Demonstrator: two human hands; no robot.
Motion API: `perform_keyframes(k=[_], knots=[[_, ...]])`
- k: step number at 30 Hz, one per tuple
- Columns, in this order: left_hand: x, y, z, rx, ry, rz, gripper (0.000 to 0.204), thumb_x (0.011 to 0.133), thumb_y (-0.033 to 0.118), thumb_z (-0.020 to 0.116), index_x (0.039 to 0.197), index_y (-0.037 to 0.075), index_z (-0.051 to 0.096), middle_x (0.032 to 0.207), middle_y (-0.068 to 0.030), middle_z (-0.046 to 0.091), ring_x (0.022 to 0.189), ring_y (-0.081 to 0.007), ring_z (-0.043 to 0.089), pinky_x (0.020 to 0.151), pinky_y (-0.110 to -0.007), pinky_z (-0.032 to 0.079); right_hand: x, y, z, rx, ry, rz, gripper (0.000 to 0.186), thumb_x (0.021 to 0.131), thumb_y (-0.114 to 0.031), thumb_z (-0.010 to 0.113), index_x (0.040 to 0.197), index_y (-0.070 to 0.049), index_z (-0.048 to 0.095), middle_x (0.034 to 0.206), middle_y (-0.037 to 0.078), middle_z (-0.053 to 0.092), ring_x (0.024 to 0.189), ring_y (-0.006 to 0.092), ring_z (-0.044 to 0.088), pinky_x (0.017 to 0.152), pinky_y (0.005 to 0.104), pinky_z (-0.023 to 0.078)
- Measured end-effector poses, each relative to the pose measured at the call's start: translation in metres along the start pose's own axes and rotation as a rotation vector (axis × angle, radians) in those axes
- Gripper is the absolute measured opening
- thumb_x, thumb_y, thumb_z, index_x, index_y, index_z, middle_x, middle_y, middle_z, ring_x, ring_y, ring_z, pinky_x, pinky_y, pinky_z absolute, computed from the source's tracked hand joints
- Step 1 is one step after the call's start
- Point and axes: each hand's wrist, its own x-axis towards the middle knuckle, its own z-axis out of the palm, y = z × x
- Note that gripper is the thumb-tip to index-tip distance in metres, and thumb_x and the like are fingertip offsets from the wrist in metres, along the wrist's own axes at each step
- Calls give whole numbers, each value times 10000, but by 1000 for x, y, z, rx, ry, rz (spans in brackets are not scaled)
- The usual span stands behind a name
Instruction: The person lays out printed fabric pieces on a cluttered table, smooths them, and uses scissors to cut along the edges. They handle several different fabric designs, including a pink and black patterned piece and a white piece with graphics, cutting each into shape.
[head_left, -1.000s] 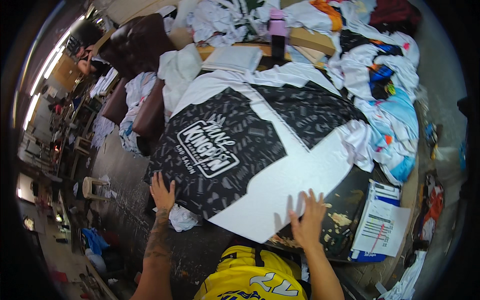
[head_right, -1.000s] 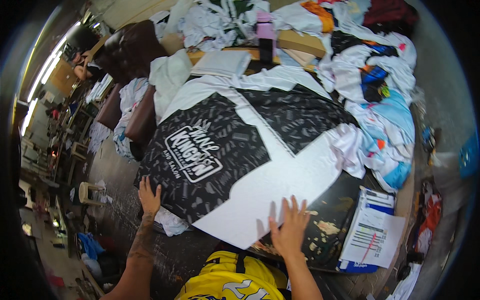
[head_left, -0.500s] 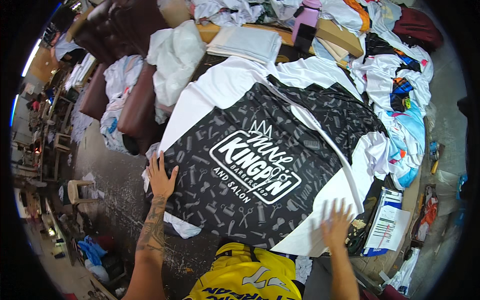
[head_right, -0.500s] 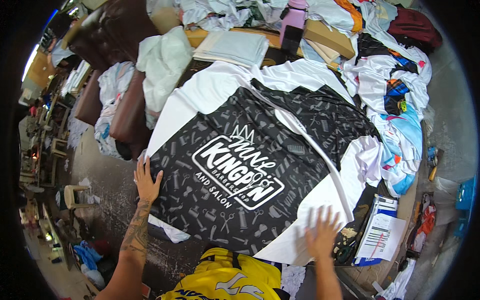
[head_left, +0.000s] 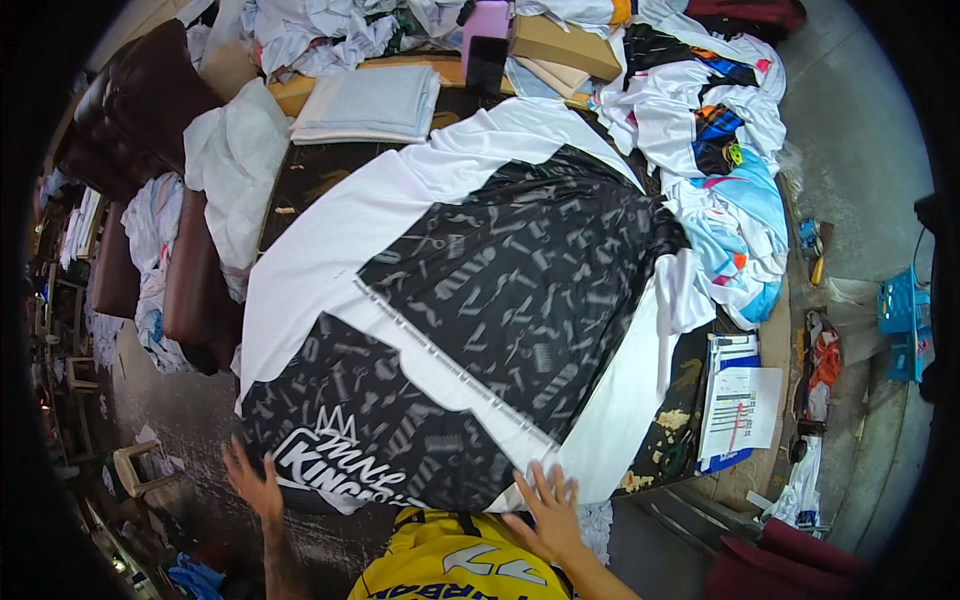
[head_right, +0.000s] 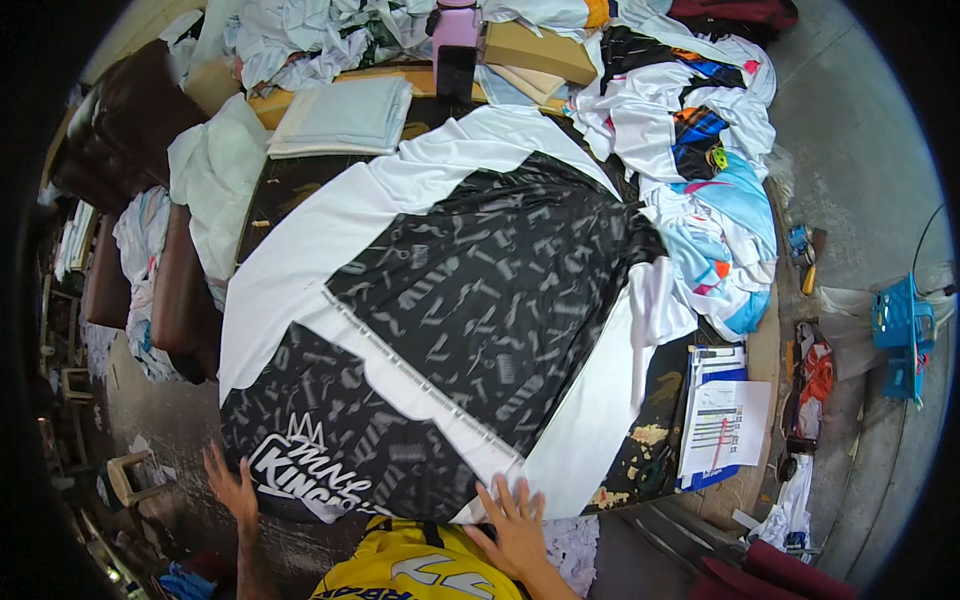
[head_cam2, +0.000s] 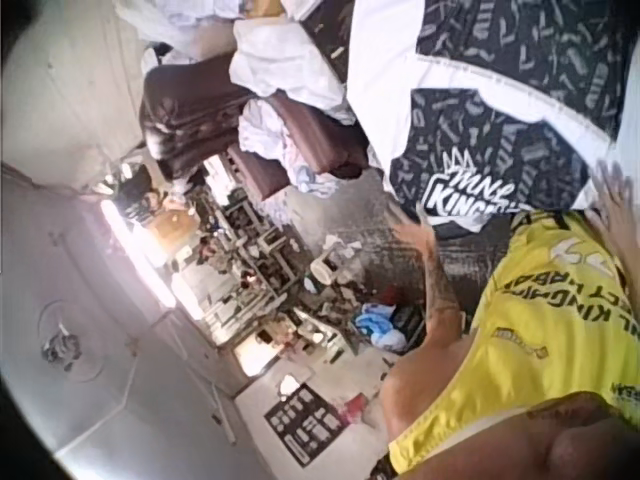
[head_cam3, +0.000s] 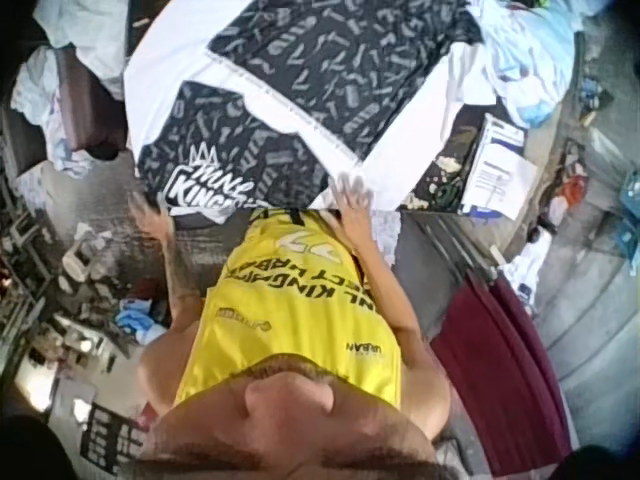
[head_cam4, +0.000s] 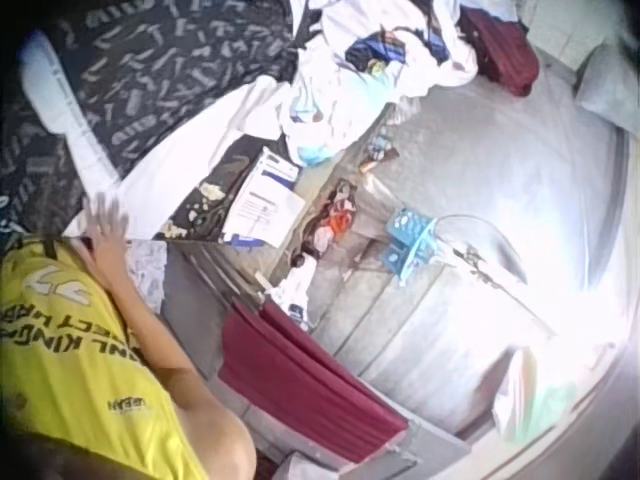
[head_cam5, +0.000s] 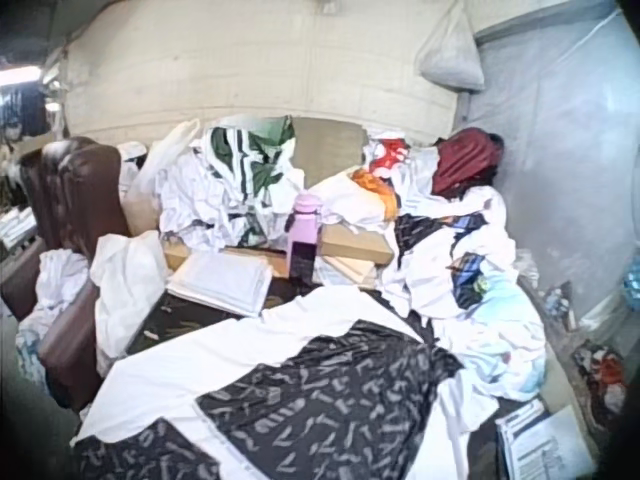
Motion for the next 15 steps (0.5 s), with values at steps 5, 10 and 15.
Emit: perform_keyframes(k=[5,10,15], knots=[[91,143,36,84,166,97,903,1012,627,652,1694,109,366,1747,-272,279,1619,-483,233,1279,-684,197,105,58,14,-288,197,18,836,955,-676,669,1682,-345,426,1806,101,244,1615,586,114,1174,858,164],[197,337,29,-106,58,638,917,968,729,629,1647,136,463,1705,-196,403,1563,-403,363,1275,-610,266,241,128,-165,-398,462,125,804,984,-549,694,1684,-278,405,1775,115,310,1613,508,227,1261,689,250],[230,337,-5,-123,46,485,909,993,728,596,1676,154,424,1714,-231,385,1585,-411,354,1290,-612,255,214,62,-159,-229,493,-13,888,1015,-642,604,1720,-167,346,1814,158,208,1632,545,139,1251,766,126]])
